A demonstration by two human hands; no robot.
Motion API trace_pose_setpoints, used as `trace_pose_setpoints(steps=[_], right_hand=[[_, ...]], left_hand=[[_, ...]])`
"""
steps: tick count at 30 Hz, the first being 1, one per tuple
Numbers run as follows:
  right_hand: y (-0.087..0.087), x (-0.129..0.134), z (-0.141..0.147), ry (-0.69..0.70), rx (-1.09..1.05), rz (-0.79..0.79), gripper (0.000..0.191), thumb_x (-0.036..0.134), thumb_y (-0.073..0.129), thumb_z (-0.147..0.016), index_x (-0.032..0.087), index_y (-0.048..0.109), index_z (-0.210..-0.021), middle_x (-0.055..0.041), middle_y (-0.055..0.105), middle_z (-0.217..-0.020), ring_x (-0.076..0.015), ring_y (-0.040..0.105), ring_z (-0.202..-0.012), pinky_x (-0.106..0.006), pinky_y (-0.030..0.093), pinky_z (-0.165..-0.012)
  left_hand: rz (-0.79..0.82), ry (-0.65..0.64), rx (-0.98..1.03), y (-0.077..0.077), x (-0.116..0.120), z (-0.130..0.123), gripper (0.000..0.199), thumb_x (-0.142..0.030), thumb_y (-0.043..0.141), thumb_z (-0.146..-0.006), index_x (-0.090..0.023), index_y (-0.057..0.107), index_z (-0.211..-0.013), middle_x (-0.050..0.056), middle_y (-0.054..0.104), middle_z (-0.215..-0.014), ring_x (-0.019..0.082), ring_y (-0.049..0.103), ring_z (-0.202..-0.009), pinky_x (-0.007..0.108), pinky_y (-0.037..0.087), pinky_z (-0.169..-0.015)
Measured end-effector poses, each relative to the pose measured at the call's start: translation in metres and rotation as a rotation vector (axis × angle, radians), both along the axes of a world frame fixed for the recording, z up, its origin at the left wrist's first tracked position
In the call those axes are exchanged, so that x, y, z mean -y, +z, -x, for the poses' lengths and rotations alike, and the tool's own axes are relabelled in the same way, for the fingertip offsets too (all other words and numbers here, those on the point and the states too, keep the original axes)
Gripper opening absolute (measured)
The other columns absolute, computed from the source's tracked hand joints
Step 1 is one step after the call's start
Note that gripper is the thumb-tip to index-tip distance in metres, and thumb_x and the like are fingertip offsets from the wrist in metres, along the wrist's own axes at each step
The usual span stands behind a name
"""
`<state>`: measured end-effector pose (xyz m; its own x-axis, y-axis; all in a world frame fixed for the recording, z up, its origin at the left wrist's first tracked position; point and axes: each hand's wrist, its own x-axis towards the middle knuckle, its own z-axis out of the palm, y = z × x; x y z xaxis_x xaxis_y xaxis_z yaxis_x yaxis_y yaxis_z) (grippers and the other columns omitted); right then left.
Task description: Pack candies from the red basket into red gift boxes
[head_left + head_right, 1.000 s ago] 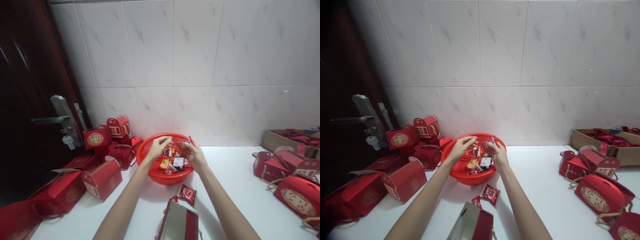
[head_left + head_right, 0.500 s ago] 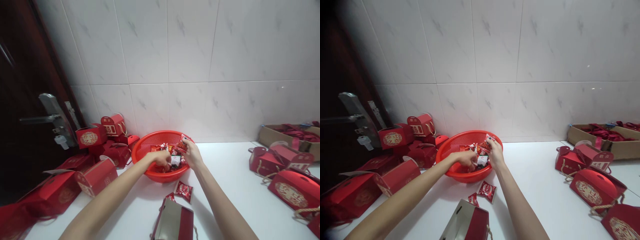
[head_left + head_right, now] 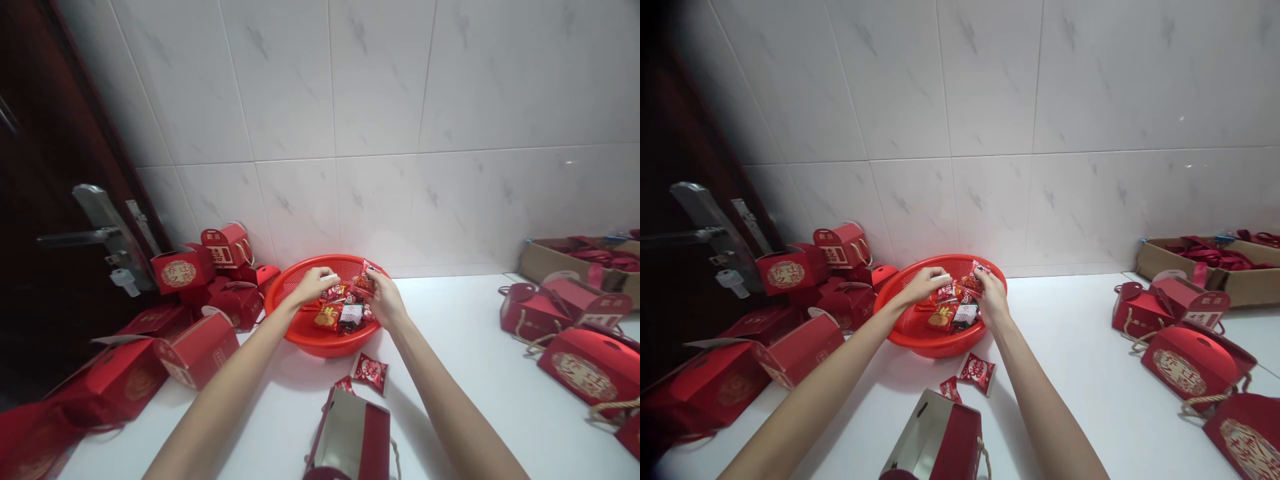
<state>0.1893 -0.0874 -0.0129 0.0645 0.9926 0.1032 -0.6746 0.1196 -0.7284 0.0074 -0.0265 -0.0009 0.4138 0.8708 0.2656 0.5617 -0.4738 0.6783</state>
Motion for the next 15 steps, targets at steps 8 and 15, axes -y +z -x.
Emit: trace_pose_setpoints(steps=[8,15], right_hand=[[-0.002,-0.002,0.0,-0.023,-0.018,0.006,0.016,0.03,0.082,-0.07,0.02,0.07,-0.074,0.0004,0.073,-0.071,-0.0158,0.069,-0.07,-0.026,0.056,-0.063],[0.002,-0.002,0.002,-0.098,-0.063,0.023,0.017,0.028,0.081,-0.069,0.019,0.066,-0.067,-0.0015,0.073,-0.064,-0.0159,0.069,-0.061,-0.025,0.056,-0.056]], left_hand=[[0.105,-0.031,-0.369,-0.019,-0.008,0.013,0.016,-0.01,0.071,-0.055,-0.018,0.072,-0.068,0.004,0.071,-0.07,0.024,0.064,-0.067,0.028,0.044,-0.063],[0.002,-0.252,-0.49,-0.019,-0.006,-0.017,0.046,-0.027,0.069,-0.078,-0.021,0.07,-0.123,0.011,0.063,-0.139,0.03,0.057,-0.126,0.034,0.041,-0.106]])
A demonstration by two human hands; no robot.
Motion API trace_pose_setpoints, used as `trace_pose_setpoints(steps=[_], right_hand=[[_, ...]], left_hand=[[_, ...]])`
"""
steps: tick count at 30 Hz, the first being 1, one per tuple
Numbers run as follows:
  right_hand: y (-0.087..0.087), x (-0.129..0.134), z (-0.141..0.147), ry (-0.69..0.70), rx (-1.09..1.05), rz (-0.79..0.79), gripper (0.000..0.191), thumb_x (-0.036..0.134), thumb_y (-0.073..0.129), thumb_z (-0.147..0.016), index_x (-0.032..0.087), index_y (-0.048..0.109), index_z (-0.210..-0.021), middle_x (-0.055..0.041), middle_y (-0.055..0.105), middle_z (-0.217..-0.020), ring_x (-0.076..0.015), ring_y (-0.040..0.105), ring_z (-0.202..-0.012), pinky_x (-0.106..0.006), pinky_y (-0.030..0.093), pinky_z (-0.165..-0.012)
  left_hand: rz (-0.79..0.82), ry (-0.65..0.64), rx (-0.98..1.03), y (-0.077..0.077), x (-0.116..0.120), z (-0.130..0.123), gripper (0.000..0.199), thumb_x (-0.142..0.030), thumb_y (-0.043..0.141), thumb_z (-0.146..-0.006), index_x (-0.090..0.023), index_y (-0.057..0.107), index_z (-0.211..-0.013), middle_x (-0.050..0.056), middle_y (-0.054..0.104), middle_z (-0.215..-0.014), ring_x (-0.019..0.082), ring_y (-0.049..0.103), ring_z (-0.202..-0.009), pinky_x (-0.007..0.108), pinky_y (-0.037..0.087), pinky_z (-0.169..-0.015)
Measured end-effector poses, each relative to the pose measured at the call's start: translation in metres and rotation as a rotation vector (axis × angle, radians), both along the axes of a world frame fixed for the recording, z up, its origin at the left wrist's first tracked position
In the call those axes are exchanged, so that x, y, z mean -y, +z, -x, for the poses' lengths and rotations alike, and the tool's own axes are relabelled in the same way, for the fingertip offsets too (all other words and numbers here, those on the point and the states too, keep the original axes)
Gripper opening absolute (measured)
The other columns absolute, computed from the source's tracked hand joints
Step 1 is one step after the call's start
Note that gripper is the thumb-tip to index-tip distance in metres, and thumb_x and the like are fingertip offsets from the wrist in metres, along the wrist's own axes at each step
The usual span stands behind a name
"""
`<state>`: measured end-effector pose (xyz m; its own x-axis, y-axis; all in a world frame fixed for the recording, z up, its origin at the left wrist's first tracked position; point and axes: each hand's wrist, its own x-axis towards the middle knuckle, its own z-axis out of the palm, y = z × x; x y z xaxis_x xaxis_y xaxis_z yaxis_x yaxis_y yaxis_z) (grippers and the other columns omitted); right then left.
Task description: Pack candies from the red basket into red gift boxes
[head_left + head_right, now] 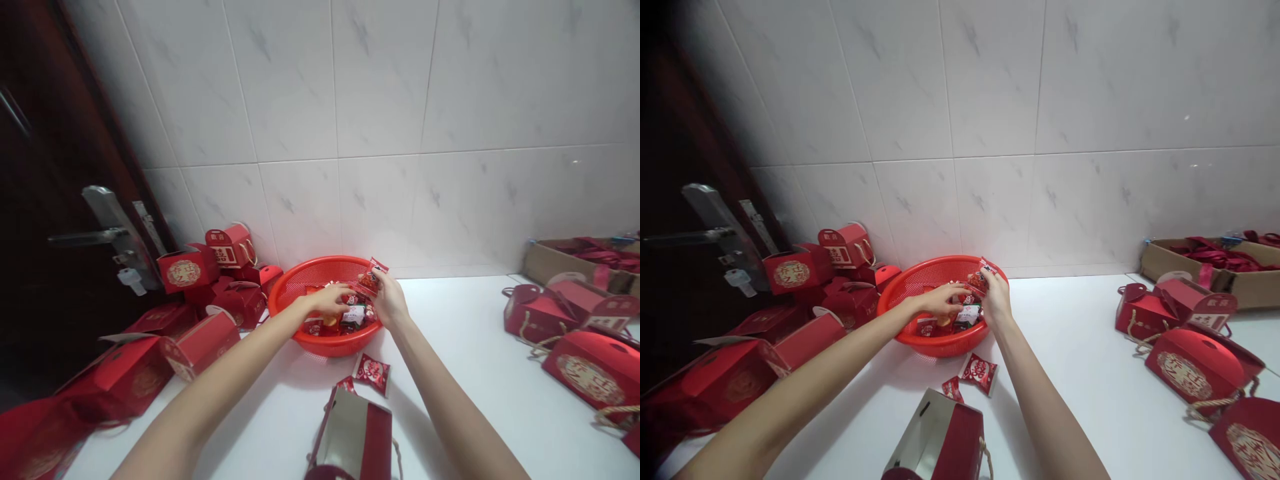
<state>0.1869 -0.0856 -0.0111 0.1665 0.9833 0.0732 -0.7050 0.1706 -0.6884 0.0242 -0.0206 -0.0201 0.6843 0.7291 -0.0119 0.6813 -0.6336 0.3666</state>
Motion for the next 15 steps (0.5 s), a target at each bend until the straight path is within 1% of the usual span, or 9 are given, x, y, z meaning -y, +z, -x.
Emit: trace_pose_setpoints(steps=[1,2,3,5,6,7,9,12,15], right_hand=[[0.001,0.0,0.0,-0.005,-0.004,0.004,0.017,0.027,0.08,-0.069,0.019,0.065,-0.066,-0.0013,0.073,-0.063,-0.0157,0.069,-0.06,-0.024,0.055,-0.054],[0.002,0.001,0.0,-0.008,-0.011,0.009,0.017,0.026,0.08,-0.07,0.019,0.065,-0.066,-0.0008,0.073,-0.063,-0.0154,0.068,-0.058,-0.024,0.055,-0.053],[0.003,0.002,0.0,-0.01,-0.021,0.014,0.016,0.024,0.079,-0.07,0.019,0.065,-0.065,-0.0003,0.073,-0.062,-0.0152,0.068,-0.057,-0.024,0.055,-0.053],[0.004,0.003,0.001,-0.009,-0.047,0.015,0.015,0.021,0.078,-0.071,0.019,0.065,-0.065,0.0004,0.072,-0.061,-0.0149,0.068,-0.057,-0.024,0.055,-0.054],[0.005,0.003,0.001,-0.006,-0.055,0.012,0.014,0.021,0.078,-0.071,0.019,0.066,-0.065,0.0004,0.072,-0.061,-0.0147,0.068,-0.057,-0.023,0.055,-0.054],[0.005,0.003,0.001,-0.002,-0.06,0.009,0.013,0.02,0.078,-0.071,0.018,0.066,-0.065,0.0003,0.072,-0.061,-0.0143,0.068,-0.057,-0.023,0.055,-0.054],[0.006,0.004,0.001,-0.001,-0.061,0.001,0.012,0.02,0.078,-0.071,0.018,0.067,-0.065,0.0,0.072,-0.061,-0.0138,0.068,-0.056,-0.022,0.055,-0.055],[0.006,0.004,0.001,-0.007,-0.055,0.003,0.012,0.02,0.078,-0.071,0.018,0.067,-0.064,-0.0006,0.072,-0.061,-0.0142,0.068,-0.056,-0.022,0.054,-0.053],[0.007,0.004,0.002,-0.009,-0.058,0.017,0.011,0.019,0.077,-0.07,0.018,0.068,-0.064,-0.0007,0.073,-0.062,-0.0153,0.068,-0.056,-0.025,0.055,-0.055]], left_hand=[[0.015,-0.056,-0.046,-0.001,0.001,-0.005,0.049,-0.031,0.07,-0.078,-0.022,0.069,-0.127,0.011,0.06,-0.144,0.029,0.055,-0.129,0.034,0.04,-0.108],[0.038,-0.098,-0.1,-0.002,0.002,-0.008,0.049,-0.034,0.071,-0.079,-0.023,0.069,-0.127,0.009,0.061,-0.143,0.028,0.057,-0.127,0.032,0.042,-0.106],[0.061,-0.119,-0.154,-0.003,0.003,-0.01,0.043,-0.036,0.07,-0.079,-0.024,0.073,-0.121,0.008,0.066,-0.136,0.026,0.062,-0.119,0.03,0.046,-0.1],[0.083,-0.078,-0.229,-0.004,0.003,-0.01,0.023,-0.037,0.069,-0.079,-0.022,0.08,-0.094,0.005,0.078,-0.102,0.021,0.07,-0.091,0.025,0.05,-0.082],[0.074,-0.031,-0.248,-0.004,0.002,-0.008,0.018,-0.035,0.07,-0.077,-0.02,0.078,-0.078,0.004,0.077,-0.083,0.02,0.069,-0.077,0.024,0.05,-0.072],[0.052,0.019,-0.259,-0.003,0.0,-0.005,0.018,-0.034,0.071,-0.075,-0.019,0.074,-0.065,0.004,0.073,-0.068,0.019,0.066,-0.066,0.024,0.047,-0.065],[-0.003,0.114,-0.256,0.001,-0.006,0.002,0.023,-0.03,0.074,-0.07,-0.017,0.066,-0.053,0.003,0.064,-0.054,0.018,0.06,-0.056,0.026,0.042,-0.057],[-0.052,0.221,-0.202,0.012,-0.022,0.01,0.021,-0.029,0.071,-0.075,-0.017,0.067,-0.057,0.002,0.063,-0.055,0.017,0.06,-0.056,0.025,0.04,-0.056],[-0.064,0.303,-0.133,0.018,-0.042,0.013,0.019,-0.031,0.066,-0.088,-0.016,0.073,-0.078,0.004,0.071,-0.075,0.017,0.065,-0.068,0.026,0.047,-0.064]])
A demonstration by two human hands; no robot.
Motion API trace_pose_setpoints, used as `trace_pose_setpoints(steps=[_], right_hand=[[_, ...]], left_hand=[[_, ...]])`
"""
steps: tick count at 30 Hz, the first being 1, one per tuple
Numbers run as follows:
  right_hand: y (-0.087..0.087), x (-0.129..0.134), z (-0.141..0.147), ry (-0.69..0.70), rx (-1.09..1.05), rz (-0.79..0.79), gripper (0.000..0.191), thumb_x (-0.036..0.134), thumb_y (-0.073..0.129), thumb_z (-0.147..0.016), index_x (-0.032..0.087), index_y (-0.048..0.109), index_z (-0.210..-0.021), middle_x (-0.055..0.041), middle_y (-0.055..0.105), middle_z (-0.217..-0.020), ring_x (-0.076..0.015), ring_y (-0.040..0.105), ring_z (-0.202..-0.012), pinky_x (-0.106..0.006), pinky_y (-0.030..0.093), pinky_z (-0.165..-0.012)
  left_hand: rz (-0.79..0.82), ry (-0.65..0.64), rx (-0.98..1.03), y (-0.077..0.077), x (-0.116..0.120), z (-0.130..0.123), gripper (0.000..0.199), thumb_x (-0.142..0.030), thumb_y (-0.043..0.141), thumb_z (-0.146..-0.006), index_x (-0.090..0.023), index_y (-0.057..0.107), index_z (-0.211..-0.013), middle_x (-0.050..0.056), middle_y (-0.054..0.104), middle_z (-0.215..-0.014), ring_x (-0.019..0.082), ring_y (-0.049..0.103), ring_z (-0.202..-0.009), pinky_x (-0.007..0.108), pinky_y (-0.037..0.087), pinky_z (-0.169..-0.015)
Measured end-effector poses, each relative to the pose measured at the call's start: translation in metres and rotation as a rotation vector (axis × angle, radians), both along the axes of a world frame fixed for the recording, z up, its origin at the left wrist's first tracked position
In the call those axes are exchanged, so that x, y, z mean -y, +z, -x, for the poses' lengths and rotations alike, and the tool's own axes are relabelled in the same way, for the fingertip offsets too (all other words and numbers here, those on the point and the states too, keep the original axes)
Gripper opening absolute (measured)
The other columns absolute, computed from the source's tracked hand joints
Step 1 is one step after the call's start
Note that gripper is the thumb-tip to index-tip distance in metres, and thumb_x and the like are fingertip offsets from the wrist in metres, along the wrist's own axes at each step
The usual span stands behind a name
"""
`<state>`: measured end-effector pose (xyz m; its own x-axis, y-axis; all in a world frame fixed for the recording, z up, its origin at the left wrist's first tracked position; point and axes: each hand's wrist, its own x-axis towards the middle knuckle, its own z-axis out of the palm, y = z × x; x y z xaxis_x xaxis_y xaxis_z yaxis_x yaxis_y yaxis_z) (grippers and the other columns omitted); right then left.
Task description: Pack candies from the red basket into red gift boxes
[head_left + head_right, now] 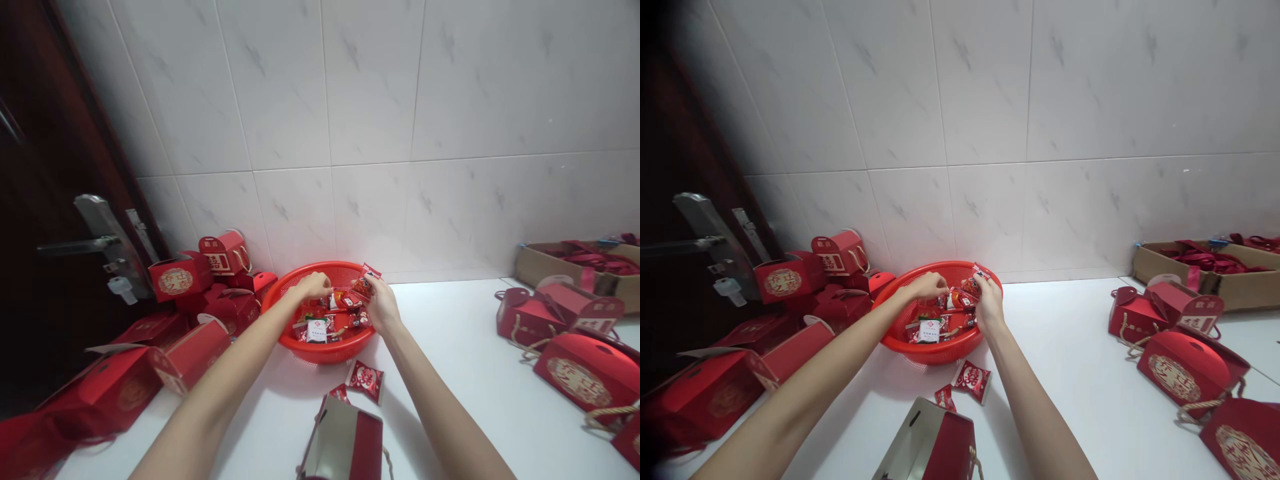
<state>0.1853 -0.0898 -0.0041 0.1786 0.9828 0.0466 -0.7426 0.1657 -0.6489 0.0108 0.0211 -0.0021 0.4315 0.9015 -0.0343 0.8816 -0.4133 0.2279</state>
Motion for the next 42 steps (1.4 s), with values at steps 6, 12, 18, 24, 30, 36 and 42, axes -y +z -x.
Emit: trace_pose_setpoints(steps=[6,12,18,24,30,36,42], right_hand=[[-0.001,-0.001,0.0,0.015,-0.001,-0.038,0.01,0.019,0.077,-0.069,0.018,0.068,-0.067,-0.0004,0.074,-0.064,-0.0157,0.069,-0.058,-0.025,0.056,-0.056],[-0.004,-0.003,0.0,0.007,0.009,-0.046,0.013,0.02,0.078,-0.07,0.019,0.066,-0.066,0.001,0.073,-0.065,-0.0153,0.07,-0.06,-0.026,0.057,-0.058],[-0.006,-0.005,0.0,-0.009,-0.006,-0.037,0.013,0.021,0.079,-0.068,0.019,0.067,-0.066,0.0018,0.072,-0.064,-0.0141,0.069,-0.062,-0.022,0.054,-0.054],[-0.006,-0.004,-0.001,0.014,0.018,-0.04,0.01,0.021,0.078,-0.069,0.019,0.069,-0.068,0.0002,0.075,-0.069,-0.0161,0.07,-0.064,-0.027,0.058,-0.061],[-0.007,-0.004,-0.002,0.027,0.026,-0.041,0.012,0.023,0.079,-0.07,0.019,0.068,-0.07,-0.0002,0.075,-0.07,-0.0168,0.07,-0.066,-0.027,0.058,-0.062],[-0.005,-0.003,-0.003,0.049,0.019,-0.028,0.008,0.02,0.077,-0.07,0.018,0.069,-0.07,-0.0015,0.075,-0.07,-0.0164,0.069,-0.062,-0.027,0.058,-0.061],[-0.006,-0.004,-0.001,0.036,0.021,-0.042,0.006,0.02,0.076,-0.069,0.019,0.07,-0.069,-0.0011,0.075,-0.07,-0.0164,0.068,-0.063,-0.027,0.057,-0.059]], left_hand=[[0.026,0.038,0.067,-0.019,-0.023,0.002,0.033,-0.036,0.062,-0.097,-0.018,0.061,-0.126,0.009,0.062,-0.127,0.024,0.065,-0.108,0.043,0.057,-0.09],[0.114,0.05,0.037,-0.037,-0.026,0.011,0.032,-0.035,0.063,-0.097,-0.019,0.062,-0.125,0.009,0.062,-0.128,0.024,0.064,-0.109,0.043,0.057,-0.09],[0.138,0.093,0.04,-0.033,-0.026,0.015,0.03,-0.033,0.066,-0.095,-0.018,0.064,-0.12,0.009,0.066,-0.121,0.023,0.066,-0.104,0.041,0.057,-0.088],[0.062,0.12,0.199,-0.019,-0.017,0.017,0.059,-0.006,0.082,-0.054,-0.022,0.074,-0.11,0.005,0.075,-0.109,0.026,0.069,-0.105,0.025,0.053,-0.083],[0.035,0.084,0.499,-0.01,-0.012,0.015,0.074,-0.005,0.068,-0.062,-0.016,0.059,-0.135,0.002,0.071,-0.093,0.019,0.068,-0.085,0.024,0.054,-0.071],[0.07,0.04,0.714,-0.008,-0.016,0.012,0.058,-0.007,0.061,-0.067,-0.011,0.063,-0.125,-0.005,0.059,-0.068,0.013,0.061,-0.067,0.025,0.052,-0.068],[0.11,0.044,0.786,-0.01,-0.016,0.015,0.044,-0.011,0.062,-0.065,-0.011,0.069,-0.109,-0.005,0.059,-0.064,0.011,0.056,-0.059,0.022,0.044,-0.058]])
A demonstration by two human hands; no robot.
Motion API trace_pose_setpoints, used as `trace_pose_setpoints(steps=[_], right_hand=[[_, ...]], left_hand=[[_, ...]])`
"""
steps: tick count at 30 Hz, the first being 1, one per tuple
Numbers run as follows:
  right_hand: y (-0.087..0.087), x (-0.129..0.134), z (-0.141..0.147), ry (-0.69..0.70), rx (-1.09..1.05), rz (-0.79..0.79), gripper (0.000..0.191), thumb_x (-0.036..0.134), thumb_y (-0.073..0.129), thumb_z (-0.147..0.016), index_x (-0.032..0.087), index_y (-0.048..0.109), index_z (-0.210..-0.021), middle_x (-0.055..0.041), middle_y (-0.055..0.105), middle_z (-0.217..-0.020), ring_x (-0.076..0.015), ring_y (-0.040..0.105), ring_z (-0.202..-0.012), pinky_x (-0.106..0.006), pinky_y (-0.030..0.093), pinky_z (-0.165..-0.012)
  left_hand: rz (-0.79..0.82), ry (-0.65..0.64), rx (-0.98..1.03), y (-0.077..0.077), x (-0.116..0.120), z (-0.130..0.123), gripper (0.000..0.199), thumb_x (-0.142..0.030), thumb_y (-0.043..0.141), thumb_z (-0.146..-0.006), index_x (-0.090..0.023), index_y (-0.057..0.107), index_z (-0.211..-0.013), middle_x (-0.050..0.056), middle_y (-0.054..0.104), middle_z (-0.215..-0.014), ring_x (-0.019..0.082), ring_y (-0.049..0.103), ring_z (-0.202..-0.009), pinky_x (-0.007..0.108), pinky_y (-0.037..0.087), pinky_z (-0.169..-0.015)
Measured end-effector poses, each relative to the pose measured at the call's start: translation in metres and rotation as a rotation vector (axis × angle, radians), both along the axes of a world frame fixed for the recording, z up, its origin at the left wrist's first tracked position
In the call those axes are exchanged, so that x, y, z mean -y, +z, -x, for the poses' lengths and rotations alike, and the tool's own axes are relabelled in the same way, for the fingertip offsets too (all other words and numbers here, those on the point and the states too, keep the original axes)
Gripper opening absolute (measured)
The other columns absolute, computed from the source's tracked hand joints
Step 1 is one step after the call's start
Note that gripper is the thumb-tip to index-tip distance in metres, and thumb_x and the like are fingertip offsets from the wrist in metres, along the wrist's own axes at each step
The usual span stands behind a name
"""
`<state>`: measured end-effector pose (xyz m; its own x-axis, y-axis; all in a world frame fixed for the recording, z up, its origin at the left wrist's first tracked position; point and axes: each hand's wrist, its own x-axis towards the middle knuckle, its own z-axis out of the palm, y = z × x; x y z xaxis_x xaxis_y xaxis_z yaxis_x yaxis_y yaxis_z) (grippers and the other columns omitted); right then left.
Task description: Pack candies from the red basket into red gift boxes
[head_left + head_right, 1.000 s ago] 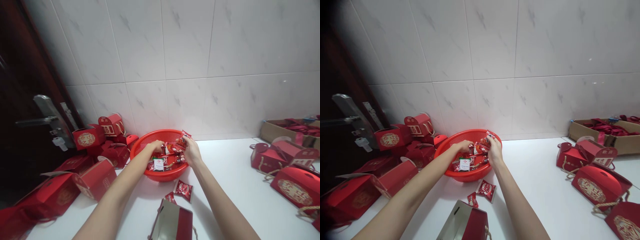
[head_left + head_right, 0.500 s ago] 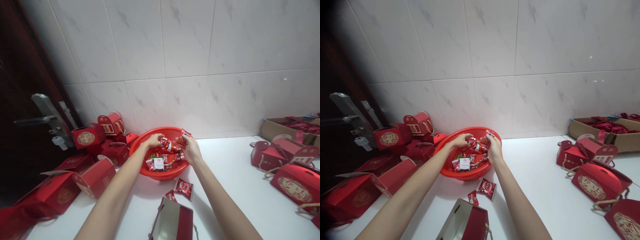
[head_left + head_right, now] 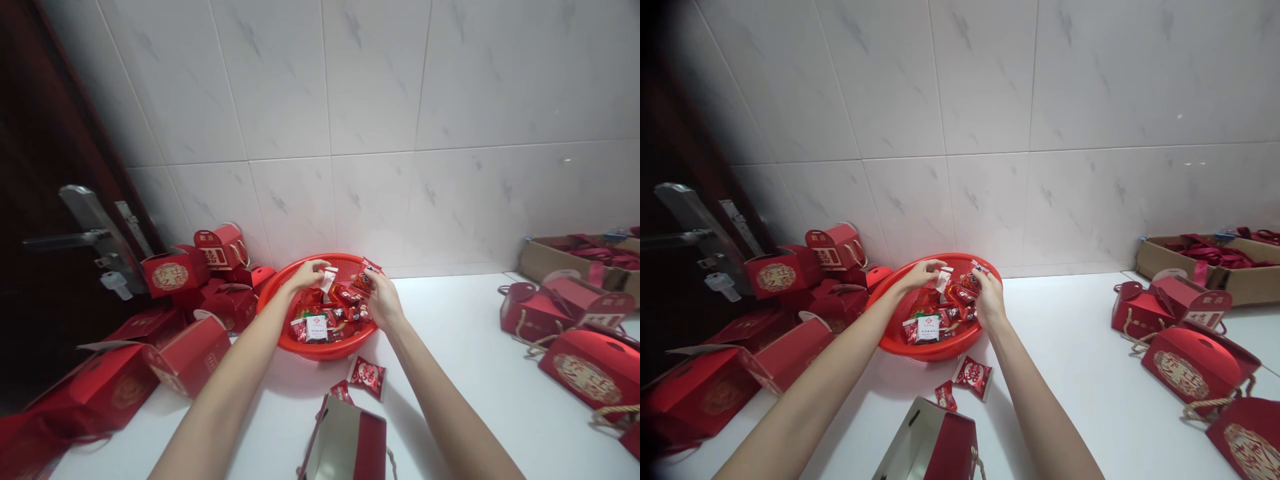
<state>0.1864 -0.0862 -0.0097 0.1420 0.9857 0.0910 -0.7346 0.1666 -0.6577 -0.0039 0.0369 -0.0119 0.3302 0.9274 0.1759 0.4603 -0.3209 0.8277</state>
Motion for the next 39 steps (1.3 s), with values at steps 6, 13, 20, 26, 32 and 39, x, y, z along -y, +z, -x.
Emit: trace_pose_setpoints(steps=[6,13,20,26,32,39], right_hand=[[-0.002,-0.003,0.0,-0.012,0.005,-0.013,0.006,0.019,0.074,-0.068,0.018,0.068,-0.066,-0.0002,0.072,-0.065,-0.0151,0.067,-0.061,-0.026,0.057,-0.06],[-0.005,-0.005,-0.002,0.033,0.033,0.001,0.007,0.02,0.072,-0.07,0.018,0.066,-0.066,-0.0011,0.07,-0.063,-0.0191,0.071,-0.065,-0.033,0.061,-0.072],[-0.003,-0.004,0.0,0.016,0.012,0.002,0.007,0.019,0.072,-0.068,0.019,0.066,-0.065,-0.0002,0.071,-0.063,-0.0164,0.068,-0.061,-0.029,0.059,-0.067],[-0.005,-0.006,-0.001,-0.007,-0.003,0.009,0.012,0.018,0.073,-0.066,0.019,0.062,-0.061,0.0018,0.07,-0.062,-0.0131,0.064,-0.06,-0.024,0.055,-0.059],[-0.004,-0.005,0.001,-0.02,0.001,0.014,0.013,0.019,0.076,-0.065,0.02,0.063,-0.062,0.0025,0.07,-0.061,-0.0137,0.065,-0.059,-0.024,0.055,-0.058],[-0.004,-0.004,0.001,-0.021,0.017,0.0,0.013,0.023,0.078,-0.068,0.021,0.066,-0.064,0.0022,0.071,-0.062,-0.0155,0.066,-0.059,-0.027,0.055,-0.058]], left_hand=[[0.07,-0.039,0.022,0.004,0.005,-0.004,0.031,-0.026,0.067,-0.07,-0.014,0.067,-0.098,-0.001,0.067,-0.075,0.014,0.062,-0.067,0.025,0.048,-0.064],[0.192,-0.1,-0.031,0.003,0.013,-0.004,0.039,-0.021,0.08,-0.06,-0.015,0.066,-0.096,-0.004,0.065,-0.06,0.014,0.061,-0.055,0.025,0.046,-0.055],[0.171,-0.136,0.045,0.004,0.013,-0.004,0.032,-0.013,0.072,-0.065,-0.012,0.069,-0.097,0.002,0.071,-0.077,0.015,0.066,-0.067,0.024,0.052,-0.062],[0.138,-0.129,0.07,0.004,0.013,-0.004,0.045,-0.014,0.07,-0.067,-0.012,0.067,-0.111,0.003,0.069,-0.082,0.016,0.066,-0.073,0.026,0.053,-0.066],[0.075,-0.097,0.037,0.008,0.016,-0.006,0.064,-0.015,0.063,-0.07,-0.017,0.056,-0.134,-0.001,0.065,-0.078,0.013,0.061,-0.068,0.025,0.05,-0.066],[-0.006,-0.056,-0.079,0.009,0.011,-0.01,0.023,-0.024,0.052,-0.071,-0.016,0.071,-0.082,0.004,0.073,-0.088,0.019,0.064,-0.085,0.028,0.052,-0.077]])
